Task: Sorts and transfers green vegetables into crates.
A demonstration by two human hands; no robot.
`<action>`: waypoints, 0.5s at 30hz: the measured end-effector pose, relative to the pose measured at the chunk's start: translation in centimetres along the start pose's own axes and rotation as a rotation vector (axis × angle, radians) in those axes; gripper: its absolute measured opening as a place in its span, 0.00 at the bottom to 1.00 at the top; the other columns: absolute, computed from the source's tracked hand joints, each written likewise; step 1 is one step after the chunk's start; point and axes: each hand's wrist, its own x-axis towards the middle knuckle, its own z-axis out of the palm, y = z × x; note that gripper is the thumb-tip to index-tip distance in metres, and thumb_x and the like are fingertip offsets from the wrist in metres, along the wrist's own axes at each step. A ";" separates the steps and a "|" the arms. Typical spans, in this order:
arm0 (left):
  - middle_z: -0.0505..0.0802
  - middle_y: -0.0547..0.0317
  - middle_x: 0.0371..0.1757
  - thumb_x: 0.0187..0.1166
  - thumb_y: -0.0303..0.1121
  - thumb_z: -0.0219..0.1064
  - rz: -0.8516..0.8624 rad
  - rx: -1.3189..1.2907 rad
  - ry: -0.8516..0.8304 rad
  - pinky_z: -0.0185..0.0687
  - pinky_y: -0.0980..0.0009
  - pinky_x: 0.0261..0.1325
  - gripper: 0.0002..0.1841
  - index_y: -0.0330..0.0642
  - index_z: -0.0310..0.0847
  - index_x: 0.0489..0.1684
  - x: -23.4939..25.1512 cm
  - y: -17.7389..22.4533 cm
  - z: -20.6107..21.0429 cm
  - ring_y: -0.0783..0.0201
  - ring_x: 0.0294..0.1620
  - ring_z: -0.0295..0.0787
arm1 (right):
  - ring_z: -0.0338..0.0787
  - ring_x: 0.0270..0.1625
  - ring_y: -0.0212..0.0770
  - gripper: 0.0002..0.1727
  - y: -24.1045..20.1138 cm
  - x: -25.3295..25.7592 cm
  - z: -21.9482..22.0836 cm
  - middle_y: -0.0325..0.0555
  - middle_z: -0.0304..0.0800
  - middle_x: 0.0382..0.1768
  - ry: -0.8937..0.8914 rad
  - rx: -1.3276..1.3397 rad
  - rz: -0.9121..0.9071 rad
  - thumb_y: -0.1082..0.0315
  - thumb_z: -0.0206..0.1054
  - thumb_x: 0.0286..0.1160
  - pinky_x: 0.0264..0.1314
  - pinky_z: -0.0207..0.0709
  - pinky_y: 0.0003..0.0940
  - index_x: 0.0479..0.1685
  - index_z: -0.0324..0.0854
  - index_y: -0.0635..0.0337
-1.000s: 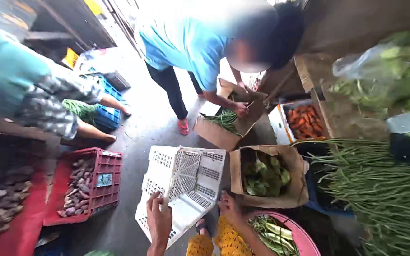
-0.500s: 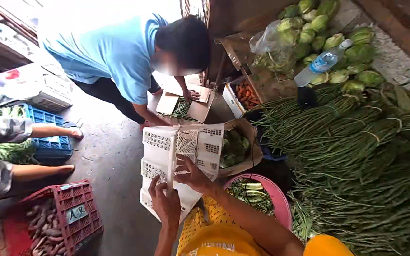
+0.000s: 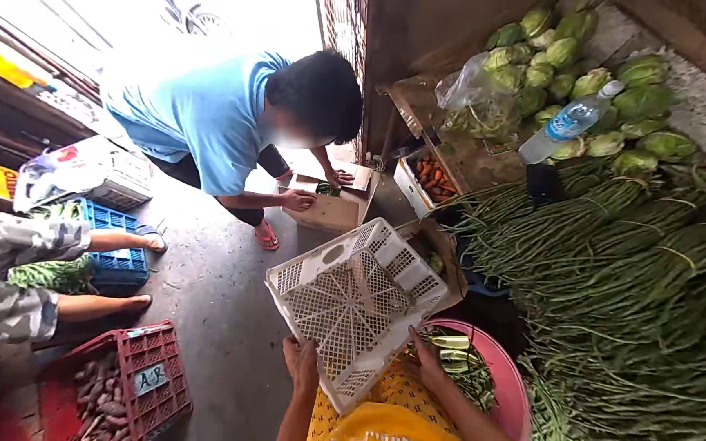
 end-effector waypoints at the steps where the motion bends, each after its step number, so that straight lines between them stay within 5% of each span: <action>1: 0.84 0.32 0.48 0.67 0.13 0.68 -0.005 -0.006 0.001 0.82 0.52 0.46 0.26 0.23 0.68 0.66 0.1 -0.3 -0.1 0.48 0.43 0.82 | 0.86 0.60 0.64 0.45 -0.1 0.3 0.4 0.75 0.73 0.72 -0.075 0.070 0.080 0.40 0.57 0.87 0.58 0.82 0.56 0.88 0.52 0.67; 4: 0.84 0.34 0.47 0.69 0.14 0.68 0.023 -0.029 -0.029 0.82 0.55 0.46 0.24 0.24 0.69 0.66 1.0 -0.2 0.2 0.50 0.42 0.82 | 0.84 0.66 0.57 0.35 -0.8 2.1 2.1 0.66 0.76 0.73 -0.164 0.210 0.151 0.48 0.56 0.90 0.64 0.81 0.52 0.86 0.59 0.62; 7: 0.84 0.34 0.50 0.70 0.14 0.67 0.077 -0.023 -0.088 0.82 0.54 0.49 0.25 0.24 0.69 0.68 3.4 1.5 1.2 0.49 0.45 0.83 | 0.86 0.51 0.51 0.24 -2.0 4.1 4.0 0.63 0.81 0.59 -0.114 0.217 0.149 0.70 0.58 0.85 0.51 0.83 0.47 0.78 0.64 0.66; 12: 0.88 0.30 0.53 0.75 0.20 0.70 0.121 0.109 -0.168 0.84 0.45 0.54 0.25 0.26 0.69 0.71 10.2 5.5 4.0 0.42 0.51 0.88 | 0.88 0.48 0.53 0.24 -8.1 6.2 7.3 0.65 0.82 0.56 -0.030 0.229 0.048 0.71 0.61 0.82 0.47 0.84 0.48 0.76 0.66 0.67; 15: 0.86 0.27 0.62 0.79 0.29 0.72 0.122 0.251 -0.241 0.81 0.43 0.66 0.30 0.26 0.65 0.77 15.5 7.9 5.9 0.38 0.62 0.86 | 0.87 0.52 0.54 0.26 -12.2 7.6 10.1 0.67 0.81 0.60 0.013 0.218 -0.056 0.72 0.61 0.82 0.52 0.83 0.49 0.78 0.65 0.69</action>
